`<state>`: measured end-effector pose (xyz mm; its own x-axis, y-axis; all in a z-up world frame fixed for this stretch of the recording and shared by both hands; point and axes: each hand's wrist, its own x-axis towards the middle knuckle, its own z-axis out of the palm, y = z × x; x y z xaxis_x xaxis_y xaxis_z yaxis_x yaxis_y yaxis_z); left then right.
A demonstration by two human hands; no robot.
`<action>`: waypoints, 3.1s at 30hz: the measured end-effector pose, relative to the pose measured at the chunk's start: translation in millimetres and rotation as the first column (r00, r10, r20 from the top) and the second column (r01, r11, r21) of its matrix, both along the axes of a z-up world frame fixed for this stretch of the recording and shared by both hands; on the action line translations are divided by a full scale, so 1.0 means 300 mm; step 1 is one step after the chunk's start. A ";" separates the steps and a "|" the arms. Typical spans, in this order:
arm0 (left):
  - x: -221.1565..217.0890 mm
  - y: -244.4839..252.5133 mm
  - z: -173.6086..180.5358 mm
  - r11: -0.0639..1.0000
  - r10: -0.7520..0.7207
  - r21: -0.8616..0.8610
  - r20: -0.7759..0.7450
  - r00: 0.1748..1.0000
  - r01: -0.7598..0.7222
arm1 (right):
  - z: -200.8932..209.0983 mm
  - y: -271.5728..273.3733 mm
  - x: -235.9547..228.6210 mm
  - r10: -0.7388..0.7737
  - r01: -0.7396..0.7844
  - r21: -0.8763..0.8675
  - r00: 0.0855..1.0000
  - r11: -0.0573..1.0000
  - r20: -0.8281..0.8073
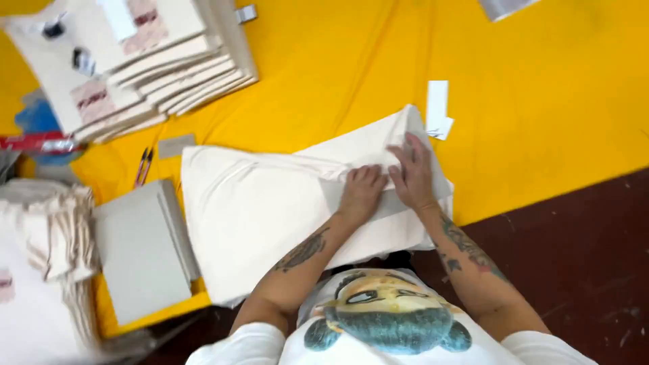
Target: A worker is folding t-shirts on a yellow table using a rectangular board as a template to ensure uniform size and shape.
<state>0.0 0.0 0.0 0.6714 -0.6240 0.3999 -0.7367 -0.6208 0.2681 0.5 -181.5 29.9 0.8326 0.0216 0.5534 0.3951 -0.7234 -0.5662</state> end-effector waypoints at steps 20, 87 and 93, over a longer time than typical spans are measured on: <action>0.119 1.290 0.252 0.506 0.658 0.509 0.294 0.693 -0.696 | -0.024 0.004 -0.007 0.064 -0.124 -0.262 0.972 0.957 -0.225; -0.418 0.019 0.355 0.818 0.244 0.319 -0.946 -0.212 -0.479 | -0.050 -0.175 0.060 0.653 -0.647 0.128 0.703 0.751 -0.282; -0.130 0.004 0.127 0.101 -0.748 -0.457 -0.621 0.235 -0.884 | -0.072 -0.260 0.112 0.748 -0.677 0.337 0.517 0.654 -0.415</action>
<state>-39.1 1.2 38.1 0.8710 -0.3031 -0.3866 0.4840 0.6640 0.5700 34.1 -259.5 8.3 0.7058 0.6966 0.1290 0.3973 -0.2384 -0.8862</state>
